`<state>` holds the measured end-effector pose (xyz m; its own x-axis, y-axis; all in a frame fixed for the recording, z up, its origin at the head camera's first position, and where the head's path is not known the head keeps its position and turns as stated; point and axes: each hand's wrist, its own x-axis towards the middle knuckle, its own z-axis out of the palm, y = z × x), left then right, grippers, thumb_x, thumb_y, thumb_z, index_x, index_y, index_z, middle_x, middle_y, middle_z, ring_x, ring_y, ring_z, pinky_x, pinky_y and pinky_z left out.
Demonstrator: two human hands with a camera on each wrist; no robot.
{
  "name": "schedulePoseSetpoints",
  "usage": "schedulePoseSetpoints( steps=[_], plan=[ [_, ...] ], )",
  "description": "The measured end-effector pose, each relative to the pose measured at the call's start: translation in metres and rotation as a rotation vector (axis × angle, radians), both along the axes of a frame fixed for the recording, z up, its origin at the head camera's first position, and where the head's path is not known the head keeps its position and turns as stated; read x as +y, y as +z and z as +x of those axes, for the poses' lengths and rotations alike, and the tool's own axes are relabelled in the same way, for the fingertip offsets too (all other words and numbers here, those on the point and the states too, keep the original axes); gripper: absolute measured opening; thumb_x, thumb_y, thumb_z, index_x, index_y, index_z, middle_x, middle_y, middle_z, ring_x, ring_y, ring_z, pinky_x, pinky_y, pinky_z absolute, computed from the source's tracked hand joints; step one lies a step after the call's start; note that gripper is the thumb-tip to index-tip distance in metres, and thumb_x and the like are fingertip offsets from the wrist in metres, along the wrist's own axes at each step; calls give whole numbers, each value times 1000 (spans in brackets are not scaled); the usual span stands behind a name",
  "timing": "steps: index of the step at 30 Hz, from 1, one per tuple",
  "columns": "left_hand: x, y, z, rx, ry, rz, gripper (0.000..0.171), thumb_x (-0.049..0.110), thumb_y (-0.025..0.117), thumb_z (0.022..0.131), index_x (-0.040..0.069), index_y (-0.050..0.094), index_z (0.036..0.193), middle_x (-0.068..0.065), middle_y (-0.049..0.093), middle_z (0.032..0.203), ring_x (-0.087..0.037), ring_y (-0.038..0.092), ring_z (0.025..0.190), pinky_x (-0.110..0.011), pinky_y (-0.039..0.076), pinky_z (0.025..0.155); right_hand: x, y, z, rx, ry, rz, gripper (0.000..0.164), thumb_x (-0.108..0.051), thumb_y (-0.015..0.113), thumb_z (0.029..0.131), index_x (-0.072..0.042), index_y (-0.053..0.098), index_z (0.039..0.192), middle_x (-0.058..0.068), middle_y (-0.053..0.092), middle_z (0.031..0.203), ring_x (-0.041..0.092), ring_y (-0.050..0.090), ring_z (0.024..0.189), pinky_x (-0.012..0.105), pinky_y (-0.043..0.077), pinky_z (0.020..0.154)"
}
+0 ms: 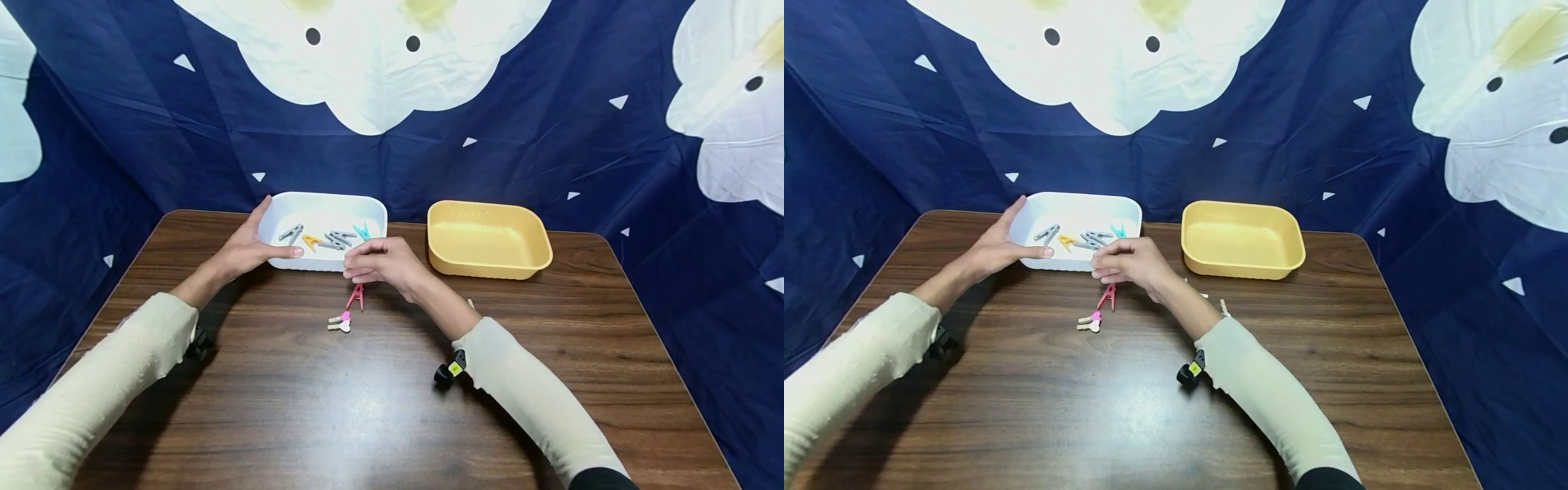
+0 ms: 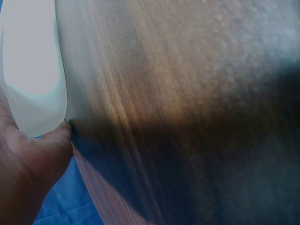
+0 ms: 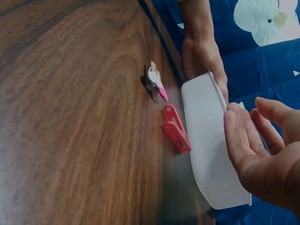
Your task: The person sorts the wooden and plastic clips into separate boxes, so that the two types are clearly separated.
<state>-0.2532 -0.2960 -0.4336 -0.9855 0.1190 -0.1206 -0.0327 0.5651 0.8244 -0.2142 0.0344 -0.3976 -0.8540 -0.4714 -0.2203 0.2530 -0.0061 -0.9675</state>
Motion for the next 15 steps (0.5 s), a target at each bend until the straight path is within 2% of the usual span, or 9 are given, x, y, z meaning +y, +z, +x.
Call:
schedulePoseSetpoints(
  steps=[5, 8, 15],
  plan=[
    [1, 0, 0, -1, 2, -4, 149, 34, 101, 87, 26, -14, 181, -7, -7, 192, -36, 3, 177, -62, 8, 144, 5, -4, 5, -4, 12, 0, 18, 3, 77, 103, 10, 78, 119, 36, 78, 125, 18, 84, 88, 44, 70, 97],
    [1, 0, -1, -3, 1, -5, 149, 34, 101, 87, 27, -14, 181, -7, -7, 192, -36, 2, 177, -62, 8, 144, 8, -8, 8, -4, 16, -2, 18, 4, 77, 102, 11, 78, 119, 39, 76, 130, 18, 84, 88, 47, 69, 100],
    [0, 1, 0, 0, 1, -13, 149, 35, 101, 87, 25, -14, 181, -5, -7, 192, -34, 1, 178, -61, 7, 144, 13, -13, 13, 0, 40, 8, 24, 5, 76, 102, 14, 75, 124, 37, 77, 129, 18, 83, 89, 48, 69, 101]
  ],
)
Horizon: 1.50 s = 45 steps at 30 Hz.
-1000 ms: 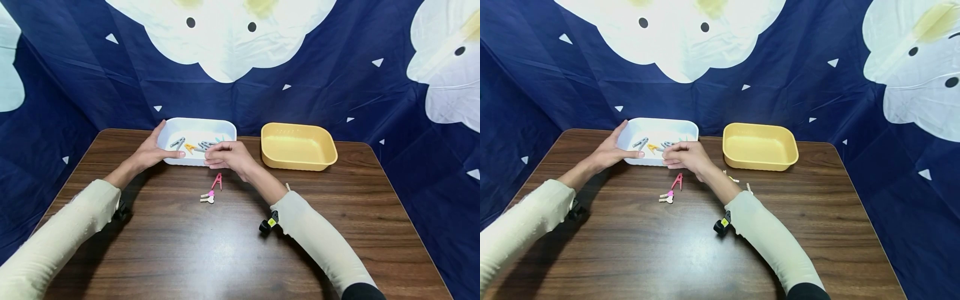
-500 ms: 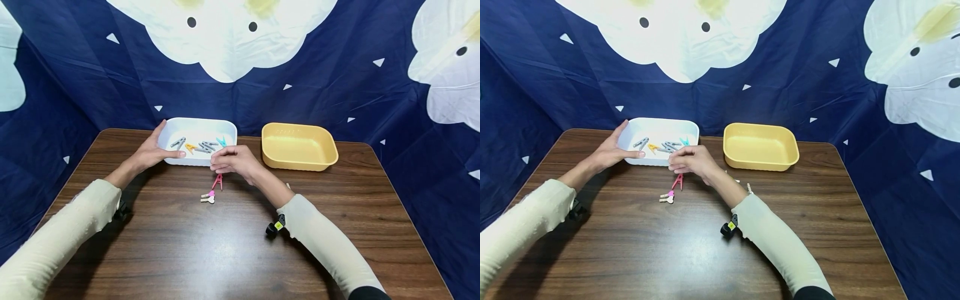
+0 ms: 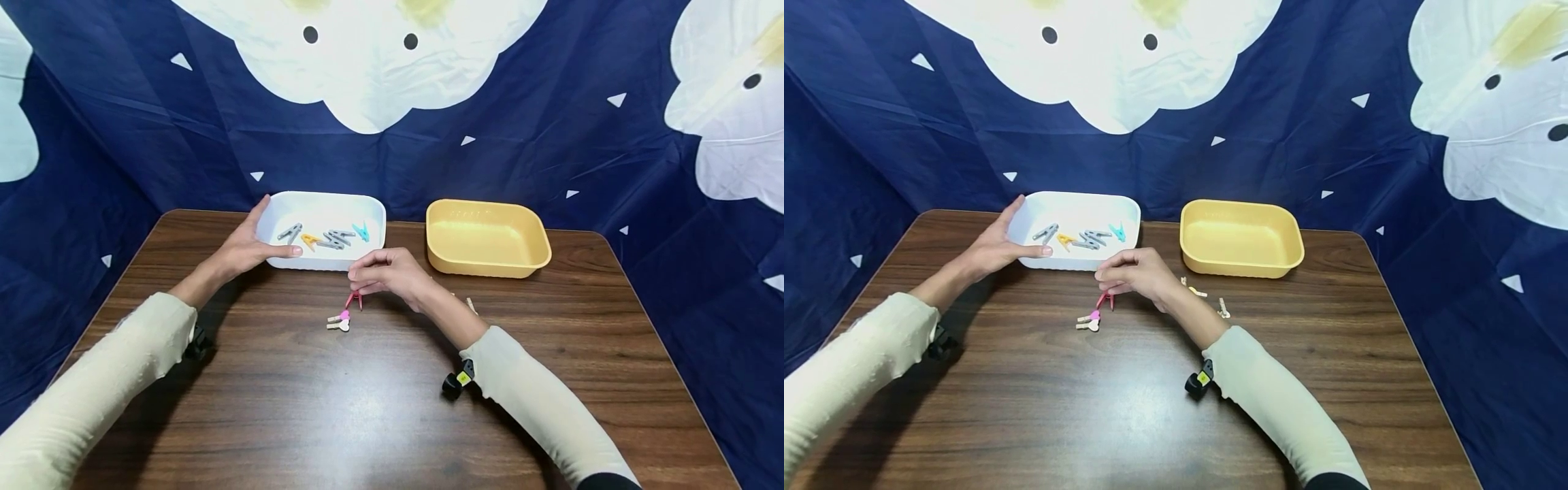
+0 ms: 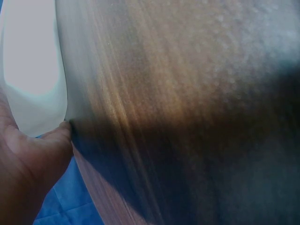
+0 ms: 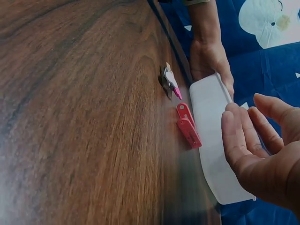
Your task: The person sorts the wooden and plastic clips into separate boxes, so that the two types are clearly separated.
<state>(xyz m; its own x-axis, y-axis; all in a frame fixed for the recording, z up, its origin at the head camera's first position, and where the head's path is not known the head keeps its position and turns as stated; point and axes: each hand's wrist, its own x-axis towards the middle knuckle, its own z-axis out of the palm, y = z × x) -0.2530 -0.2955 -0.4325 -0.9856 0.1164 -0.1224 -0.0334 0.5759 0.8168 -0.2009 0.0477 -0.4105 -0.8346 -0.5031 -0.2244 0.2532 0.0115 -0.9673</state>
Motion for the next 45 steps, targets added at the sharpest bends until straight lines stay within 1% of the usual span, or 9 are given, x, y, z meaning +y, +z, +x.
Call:
schedulePoseSetpoints(
  steps=[5, 8, 10, 16, 22, 28, 33, 38, 45],
  plan=[
    [0, 0, 0, -3, -3, 4, 149, 34, 101, 87, 25, -14, 181, -5, -7, 192, -34, 1, 178, -61, 7, 144, 6, -1, 3, 11, 7, 21, 33, 3, 78, 102, 18, 72, 131, 25, 84, 116, 17, 82, 88, 43, 70, 96],
    [0, 1, 0, -1, -3, 0, 149, 34, 101, 87, 25, -14, 181, -5, -7, 192, -34, 1, 178, -62, 7, 144, 9, -2, 5, 15, 8, 33, 34, 3, 78, 102, 18, 72, 132, 13, 85, 109, 15, 81, 89, 40, 71, 94],
    [0, 1, 0, 2, -5, 1, 149, 34, 101, 87, 25, -14, 181, -5, -7, 192, -34, 1, 178, -62, 7, 144, 11, -4, 6, 19, 5, 41, 33, 4, 78, 101, 18, 72, 131, 9, 84, 108, 15, 80, 89, 40, 71, 93],
    [0, 1, -1, 0, -4, 2, 149, 33, 101, 87, 26, -15, 181, -6, -7, 192, -34, 2, 178, -61, 7, 145, 16, -8, 7, 19, -9, 64, 31, 4, 77, 101, 16, 74, 130, 13, 85, 110, 16, 80, 91, 43, 71, 94],
    [0, 2, -1, -2, -4, -6, 149, 35, 101, 87, 26, -15, 181, -6, -7, 192, -35, 1, 178, -62, 7, 144, 20, -12, 8, -12, -17, 89, 27, 1, 77, 102, 10, 76, 128, 6, 84, 101, 15, 79, 89, 35, 70, 87],
    [1, 2, -1, 0, -9, -6, 150, 36, 101, 87, 25, -15, 181, -5, -8, 192, -34, 1, 178, -62, 7, 145, 23, -16, 9, -50, -21, 111, 31, 0, 80, 100, 9, 74, 129, 0, 81, 93, 13, 76, 86, 31, 68, 81],
    [1, 2, -1, -1, -9, -14, 150, 37, 101, 87, 25, -15, 181, -4, -8, 192, -34, 1, 178, -62, 7, 144, 22, -18, 10, -92, -2, 138, 35, 0, 81, 98, 7, 72, 131, 2, 83, 96, 13, 76, 84, 29, 68, 76],
    [0, 1, -1, 0, -10, -22, 149, 37, 101, 87, 24, -15, 181, -5, -8, 192, -35, 0, 178, -63, 7, 144, 18, -20, 12, -152, 17, 157, 38, 3, 82, 97, 6, 68, 132, 5, 81, 89, 16, 75, 75, 30, 69, 69],
    [-2, -2, -1, 5, -11, -14, 149, 35, 101, 87, 24, -15, 181, -5, -8, 192, -35, 1, 178, -62, 7, 144, 13, -25, 12, -167, 27, 185, 42, 3, 84, 95, 6, 65, 133, 6, 79, 88, 17, 76, 71, 31, 69, 66]
  ],
)
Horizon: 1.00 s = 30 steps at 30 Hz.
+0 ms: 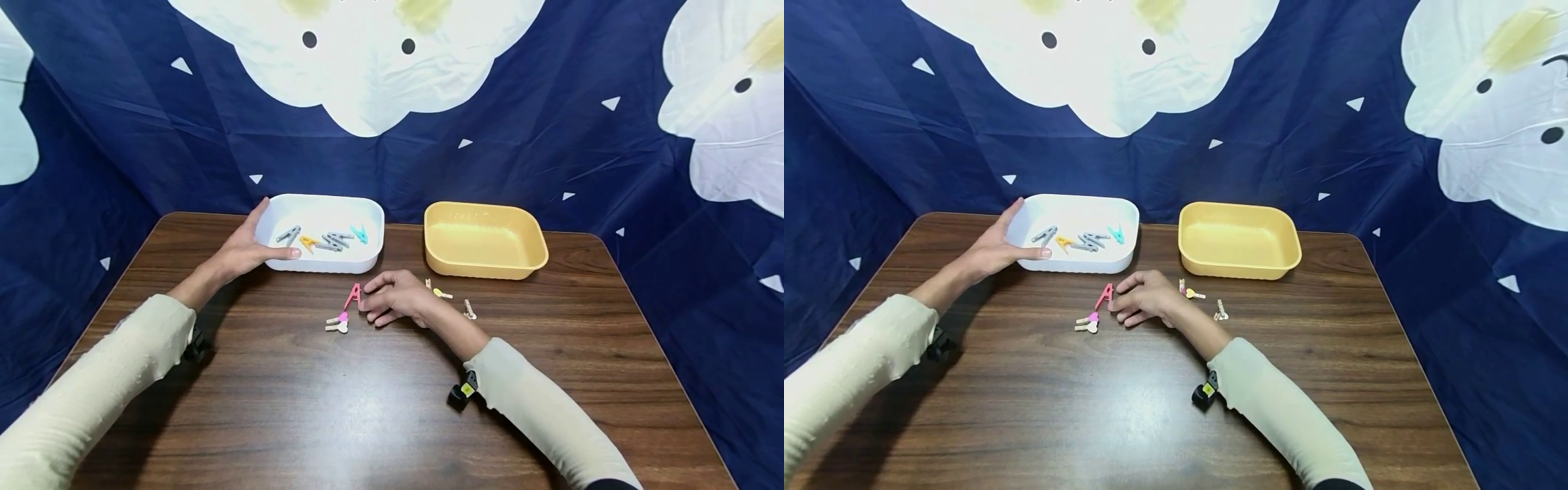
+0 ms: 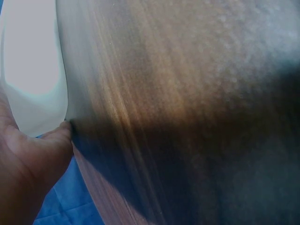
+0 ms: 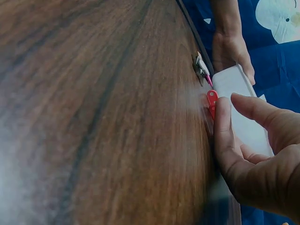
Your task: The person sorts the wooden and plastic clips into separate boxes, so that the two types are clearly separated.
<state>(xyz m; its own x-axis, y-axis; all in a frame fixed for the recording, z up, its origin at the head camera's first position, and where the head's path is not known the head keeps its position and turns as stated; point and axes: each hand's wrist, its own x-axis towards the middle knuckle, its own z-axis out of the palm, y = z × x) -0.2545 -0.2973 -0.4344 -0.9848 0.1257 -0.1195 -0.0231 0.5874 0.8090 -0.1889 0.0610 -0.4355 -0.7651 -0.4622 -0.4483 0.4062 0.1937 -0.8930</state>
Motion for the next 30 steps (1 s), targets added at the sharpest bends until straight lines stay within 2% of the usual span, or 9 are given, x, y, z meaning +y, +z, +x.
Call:
schedulePoseSetpoints(
  steps=[17, 30],
  plan=[
    [1, 2, 2, -13, 6, -5, 149, 37, 100, 87, 27, -16, 181, -6, -9, 191, -36, -1, 178, -64, 7, 144, -9, -2, -3, 26, 10, 94, 46, 3, 91, 89, -1, 60, 122, 9, 74, 84, 16, 78, 63, 28, 67, 61],
    [1, 3, 1, -23, 10, -14, 149, 39, 101, 87, 30, -15, 181, -7, -9, 191, -37, -2, 178, -65, 7, 144, -6, -2, -1, 27, 14, 44, 28, 7, 81, 95, 3, 68, 119, 9, 82, 85, 18, 81, 69, 31, 70, 67]
  ],
)
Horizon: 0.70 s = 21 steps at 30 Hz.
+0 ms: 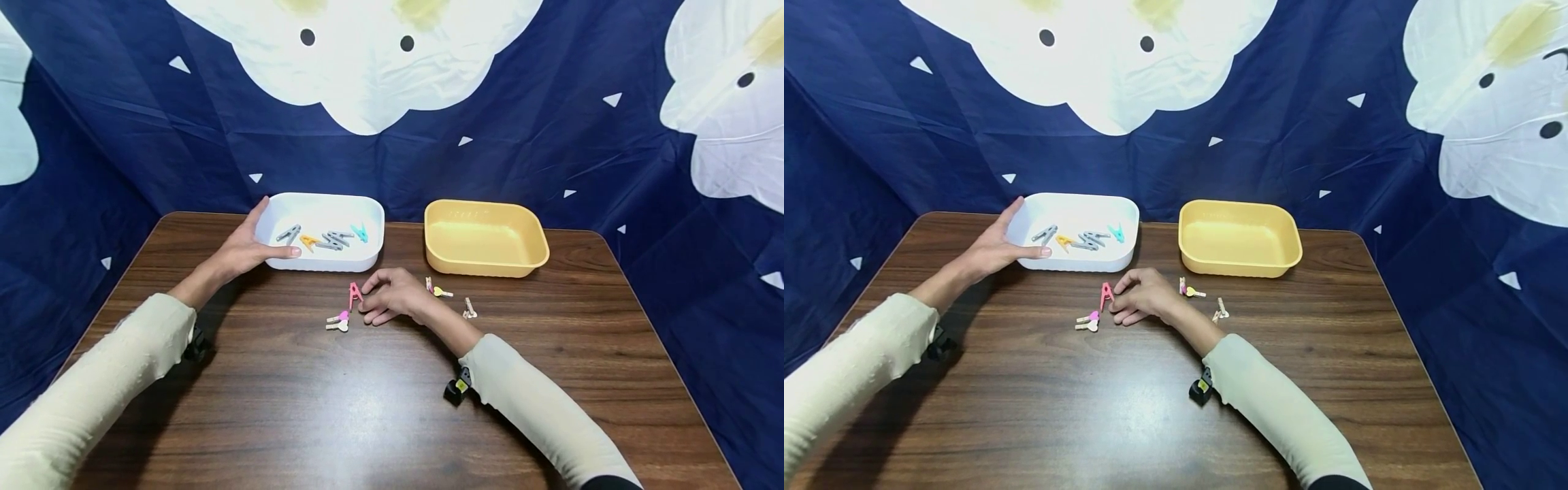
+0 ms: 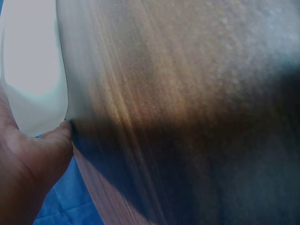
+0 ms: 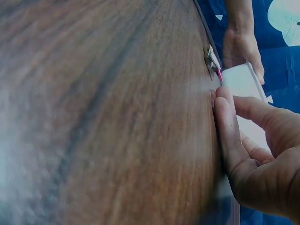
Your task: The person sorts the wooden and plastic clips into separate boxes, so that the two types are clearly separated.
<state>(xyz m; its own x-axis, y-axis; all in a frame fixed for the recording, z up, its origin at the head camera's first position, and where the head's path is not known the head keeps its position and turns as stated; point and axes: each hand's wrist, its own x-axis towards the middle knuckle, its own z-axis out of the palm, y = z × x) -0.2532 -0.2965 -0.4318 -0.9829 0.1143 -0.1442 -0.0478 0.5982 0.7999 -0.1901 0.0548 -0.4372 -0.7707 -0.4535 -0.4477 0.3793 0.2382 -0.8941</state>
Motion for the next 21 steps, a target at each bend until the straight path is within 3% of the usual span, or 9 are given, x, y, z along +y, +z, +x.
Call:
schedulePoseSetpoints(
  steps=[9, 21],
  plan=[
    [0, 0, -1, 5, -1, 9, 149, 37, 101, 87, 28, -15, 181, -7, -8, 192, -36, -1, 178, -64, 7, 144, 2, 0, 1, 29, -16, 8, 11, 8, 77, 98, 6, 76, 109, 12, 83, 88, 16, 79, 65, 31, 69, 65],
    [0, 0, 0, 4, 1, 9, 149, 37, 101, 87, 27, -15, 181, -7, -8, 192, -36, 0, 178, -64, 7, 144, 1, 1, 3, 106, 8, 54, 11, 3, 78, 101, 6, 82, 110, 8, 78, 79, 14, 78, 64, 32, 70, 64]
  ],
)
